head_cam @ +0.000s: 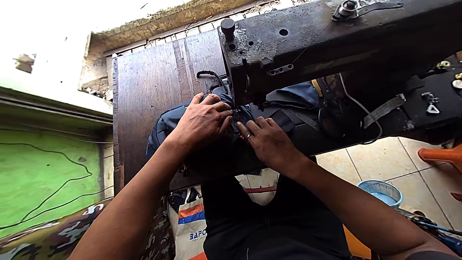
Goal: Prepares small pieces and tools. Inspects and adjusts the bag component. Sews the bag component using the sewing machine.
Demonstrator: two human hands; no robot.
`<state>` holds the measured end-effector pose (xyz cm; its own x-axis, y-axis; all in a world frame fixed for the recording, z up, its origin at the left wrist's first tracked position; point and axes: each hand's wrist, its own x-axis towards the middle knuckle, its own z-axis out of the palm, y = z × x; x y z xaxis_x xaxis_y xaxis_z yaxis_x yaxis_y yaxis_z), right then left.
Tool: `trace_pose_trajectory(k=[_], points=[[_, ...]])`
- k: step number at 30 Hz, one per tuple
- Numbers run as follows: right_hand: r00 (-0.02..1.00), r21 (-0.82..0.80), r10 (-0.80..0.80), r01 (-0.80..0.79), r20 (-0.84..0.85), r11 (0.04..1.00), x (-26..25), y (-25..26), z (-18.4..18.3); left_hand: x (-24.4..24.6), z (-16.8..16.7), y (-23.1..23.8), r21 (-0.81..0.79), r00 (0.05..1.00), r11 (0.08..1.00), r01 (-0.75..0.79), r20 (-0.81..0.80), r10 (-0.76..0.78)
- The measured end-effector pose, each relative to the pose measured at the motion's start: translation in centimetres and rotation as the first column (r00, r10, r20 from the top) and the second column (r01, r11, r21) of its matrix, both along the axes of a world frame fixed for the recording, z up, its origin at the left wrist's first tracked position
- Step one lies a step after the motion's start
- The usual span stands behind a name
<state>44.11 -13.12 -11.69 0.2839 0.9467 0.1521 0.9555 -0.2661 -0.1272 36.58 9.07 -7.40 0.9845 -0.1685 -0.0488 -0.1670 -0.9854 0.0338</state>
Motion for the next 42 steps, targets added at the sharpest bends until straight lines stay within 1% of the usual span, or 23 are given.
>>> trace_pose_trajectory(k=[2, 5, 8, 11, 13, 16, 18, 19, 20, 22, 25, 26, 28, 31, 33, 34, 36, 37, 38, 39, 40, 42], points=[[1.000, -0.017, -0.004, 0.004, -0.007, 1.000, 0.0, 0.1, 0.0, 0.0, -0.3, -0.2, 0.023, 1.000, 1.000, -0.010, 0.016, 0.010], [1.000, -0.030, -0.025, 0.024, -0.010, 0.999, 0.0, 0.4, 0.1, 0.2, -0.5, -0.2, 0.009, 0.999, 1.000, -0.019, 0.034, 0.019], [0.999, -0.120, -0.038, 0.035, -0.020, 0.992, 0.0, 1.0, 0.7, 0.3, -0.6, -0.1, 0.007, 0.999, 1.000, -0.015, 0.038, 0.015], [0.998, -0.143, -0.058, 0.058, 0.008, 0.988, -0.3, 1.3, 1.0, 0.6, -0.3, 0.0, -0.025, 0.999, 0.999, -0.033, -0.002, 0.033], [0.997, -0.129, -0.072, 0.074, 0.017, 0.989, -0.6, 1.4, 1.0, 1.2, 0.3, 0.2, -0.093, 0.995, 0.992, -0.087, -0.057, 0.082], [0.996, -0.118, -0.087, 0.090, 0.023, 0.989, -0.7, 1.3, 0.8, 3.1, 1.1, 0.5, -0.205, 0.971, 0.951, -0.232, -0.098, 0.216], [0.996, -0.119, -0.093, 0.094, 0.018, 0.988, -0.7, 1.2, 0.8, 5.0, 1.3, 1.2, -0.182, 0.934, 0.923, -0.340, -0.179, 0.308], [0.995, -0.122, -0.095, 0.097, 0.016, 0.988, -0.7, 1.2, 0.8, 5.9, 1.4, 1.6, -0.169, 0.913, 0.914, -0.369, -0.253, 0.321], [0.995, -0.128, -0.100, 0.101, 0.014, 0.987, -0.8, 1.3, 0.9, 7.0, 1.6, 2.1, -0.159, 0.887, 0.909, -0.386, -0.334, 0.319], [0.994, -0.132, -0.106, 0.106, 0.008, 0.986, -0.8, 1.2, 0.9, 8.6, 2.0, 3.0, -0.142, 0.851, 0.911, -0.386, -0.435, 0.293], [0.994, -0.134, -0.108, 0.106, -0.005, 0.985, -0.8, 1.2, 1.0, 9.1, 6.0, 2.0, -0.074, 0.728, 0.886, -0.458, -0.603, 0.326], [0.994, -0.133, -0.108, 0.106, -0.005, 0.985, -0.7, 1.2, 1.0, 9.1, 7.0, 1.6, -0.054, 0.697, 0.874, -0.484, -0.627, 0.347], [0.994, -0.125, -0.110, 0.110, 0.004, 0.986, -0.8, 1.2, 0.9, 9.0, 8.1, 1.2, -0.030, 0.667, 0.846, -0.532, -0.630, 0.398], [0.993, -0.112, -0.117, 0.116, -0.004, 0.987, -0.8, 1.1, 0.8, 9.0, 9.3, 0.1, -0.017, 0.578, 0.763, -0.646, -0.665, 0.474], [0.993, -0.118, -0.121, 0.119, -0.012, 0.986, -0.8, 1.2, 0.8, 9.0, 8.6, 0.6, -0.096, 0.551, 0.716, -0.692, -0.712, 0.436], [0.992, -0.116, -0.122, 0.119, -0.014, 0.986, -0.8, 1.2, 0.8, 9.0, 8.1, 1.1, -0.162, 0.562, 0.703, -0.693, -0.732, 0.385], [0.993, -0.113, -0.118, 0.114, -0.026, 0.987, -0.8, 1.1, 0.8, 8.5, 7.5, 2.2, -0.315, 0.619, 0.690, -0.652, -0.746, 0.245], [0.993, -0.110, -0.115, 0.111, -0.030, 0.988, -0.7, 1.0, 0.8, 8.3, 7.3, 2.8, -0.386, 0.640, 0.659, -0.645, -0.745, 0.189], [0.993, -0.112, -0.113, 0.109, -0.035, 0.988, -0.7, 1.0, 0.8, 8.0, 7.0, 3.1, -0.450, 0.640, 0.596, -0.665, -0.755, 0.144], [0.993, -0.111, -0.110, 0.105, -0.039, 0.988, -0.7, 1.0, 0.9, 7.7, 6.8, 3.3, -0.489, 0.628, 0.529, -0.693, -0.771, 0.109], [0.993, -0.103, -0.107, 0.102, -0.043, 0.989, -0.7, 1.0, 0.9, 7.5, 6.6, 3.4, -0.498, 0.610, 0.487, -0.718, -0.787, 0.095], [0.993, -0.091, -0.112, 0.107, -0.047, 0.990, -0.8, 1.0, 0.8, 7.2, 6.0, 3.6, -0.498, 0.591, 0.447, -0.743, -0.802, 0.089]])
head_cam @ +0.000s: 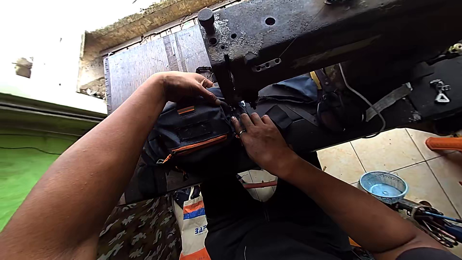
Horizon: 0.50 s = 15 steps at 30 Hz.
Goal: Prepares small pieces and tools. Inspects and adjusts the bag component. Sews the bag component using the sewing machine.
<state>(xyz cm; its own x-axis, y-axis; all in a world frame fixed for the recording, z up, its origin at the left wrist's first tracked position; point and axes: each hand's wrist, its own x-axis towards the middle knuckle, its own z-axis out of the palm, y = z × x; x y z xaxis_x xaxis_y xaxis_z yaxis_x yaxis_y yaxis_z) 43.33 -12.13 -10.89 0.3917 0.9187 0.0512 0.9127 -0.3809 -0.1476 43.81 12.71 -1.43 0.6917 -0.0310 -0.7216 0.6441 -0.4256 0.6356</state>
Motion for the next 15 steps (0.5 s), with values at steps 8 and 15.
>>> trace_pose_trajectory(k=[8, 15], points=[[1.000, -0.004, -0.005, 0.005, -0.012, 1.000, -0.1, -0.1, 0.2, 0.8, 0.6, -1.6, 0.433, 0.975, 0.877, 0.210, -0.032, -0.218], [1.000, 0.007, 0.000, 0.000, 0.015, 1.000, 0.0, 0.0, -0.1, 1.2, 1.0, -2.1, 0.525, 0.941, 0.801, 0.288, 0.001, -0.339]])
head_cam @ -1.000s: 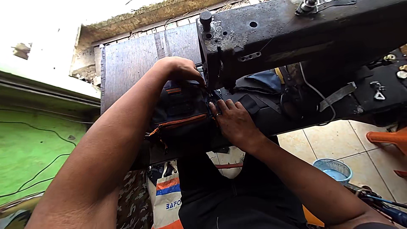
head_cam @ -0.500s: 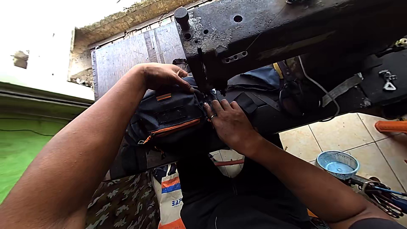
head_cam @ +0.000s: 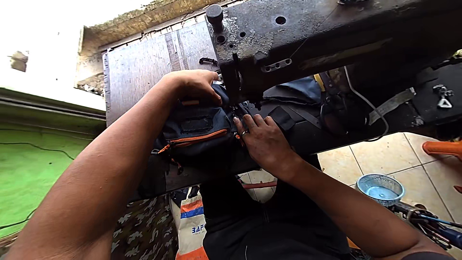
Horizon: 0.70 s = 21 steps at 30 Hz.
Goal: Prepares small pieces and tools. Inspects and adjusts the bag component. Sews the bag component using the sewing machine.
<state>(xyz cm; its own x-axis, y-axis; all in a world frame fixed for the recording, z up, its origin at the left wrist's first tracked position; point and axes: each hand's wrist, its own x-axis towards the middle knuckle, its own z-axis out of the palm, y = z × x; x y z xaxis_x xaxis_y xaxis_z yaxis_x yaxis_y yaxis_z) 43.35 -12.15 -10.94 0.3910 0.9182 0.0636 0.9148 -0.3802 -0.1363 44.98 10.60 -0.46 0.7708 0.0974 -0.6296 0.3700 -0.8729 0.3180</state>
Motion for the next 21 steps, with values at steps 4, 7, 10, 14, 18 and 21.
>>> trace_pose_trajectory(k=[4, 7, 10, 14, 18, 21], points=[[1.000, -0.013, 0.004, -0.004, 0.018, 1.000, 0.0, 0.0, -0.2, -0.6, -0.8, 0.8, -0.176, 0.995, 0.980, -0.091, 0.014, 0.095], [1.000, -0.043, 0.007, -0.006, 0.021, 0.999, 0.0, 0.0, -0.1, -0.5, -0.8, 1.1, -0.293, 0.974, 0.929, -0.227, -0.066, 0.218], [0.999, -0.044, 0.015, -0.013, 0.047, 0.999, 0.0, 0.0, -0.2, -0.6, -0.7, 1.7, -0.367, 0.937, 0.862, -0.348, -0.121, 0.327], [0.998, -0.055, 0.023, -0.019, 0.059, 0.998, 0.0, 0.0, -0.1, 0.1, -1.2, 2.5, -0.423, 0.949, 0.850, -0.314, -0.147, 0.278], [0.998, -0.053, 0.019, -0.017, 0.054, 0.998, 0.0, 0.0, -0.1, 0.1, -0.8, 2.0, -0.430, 0.955, 0.853, -0.297, -0.132, 0.266], [0.999, -0.048, 0.013, -0.011, 0.040, 0.999, 0.1, 0.1, -0.1, 0.1, -0.2, 0.8, -0.304, 0.959, 0.910, -0.282, -0.088, 0.268]])
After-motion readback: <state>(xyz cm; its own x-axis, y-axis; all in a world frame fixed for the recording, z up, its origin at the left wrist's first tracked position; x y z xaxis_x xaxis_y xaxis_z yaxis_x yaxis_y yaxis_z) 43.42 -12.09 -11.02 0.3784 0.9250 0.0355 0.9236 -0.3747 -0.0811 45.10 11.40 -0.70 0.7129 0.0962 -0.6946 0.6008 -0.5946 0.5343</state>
